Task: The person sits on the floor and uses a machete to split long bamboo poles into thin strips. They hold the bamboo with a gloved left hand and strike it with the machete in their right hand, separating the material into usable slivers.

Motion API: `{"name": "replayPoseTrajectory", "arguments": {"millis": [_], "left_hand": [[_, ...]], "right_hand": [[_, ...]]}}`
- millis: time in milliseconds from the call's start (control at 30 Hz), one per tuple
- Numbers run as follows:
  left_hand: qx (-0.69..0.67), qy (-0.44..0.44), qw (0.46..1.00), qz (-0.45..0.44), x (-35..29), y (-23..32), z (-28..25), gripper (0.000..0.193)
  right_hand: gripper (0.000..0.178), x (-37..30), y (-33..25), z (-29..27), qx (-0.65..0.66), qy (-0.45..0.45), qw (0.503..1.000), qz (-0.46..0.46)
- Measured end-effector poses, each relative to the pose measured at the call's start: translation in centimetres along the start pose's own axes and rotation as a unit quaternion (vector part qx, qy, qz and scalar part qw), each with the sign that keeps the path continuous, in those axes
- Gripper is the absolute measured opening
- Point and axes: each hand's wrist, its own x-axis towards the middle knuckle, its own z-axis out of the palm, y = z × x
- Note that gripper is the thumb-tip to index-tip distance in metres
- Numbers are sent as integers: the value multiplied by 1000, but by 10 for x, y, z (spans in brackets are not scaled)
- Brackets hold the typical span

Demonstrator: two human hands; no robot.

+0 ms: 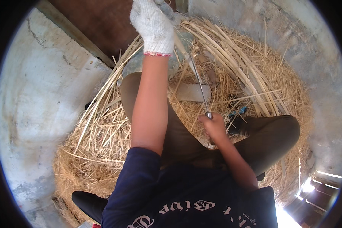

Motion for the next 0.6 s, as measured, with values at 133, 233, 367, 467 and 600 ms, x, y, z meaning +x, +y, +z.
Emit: {"name": "replayPoseTrajectory", "arguments": {"millis": [133, 233, 367, 467, 600], "left_hand": [[-35, -10, 998, -44, -6, 8, 4, 48], [7, -17, 999, -47, -10, 13, 4, 48], [-11, -7, 999, -33, -10, 7, 4, 48], [-12, -21, 1000, -4, -3, 7, 0, 47], [-7, -15, 1000, -7, -9, 6, 1, 49]], "right_hand": [[26, -14, -5, 12, -95, 142, 966, -193], [23, -11, -11, 8, -40, 128, 944, -300], [27, 4, -4, 4, -124, 114, 962, -217], [31, 20, 0, 2, -157, 120, 979, -45], [31, 14, -2, 4, -26, 38, 996, 72]]}}
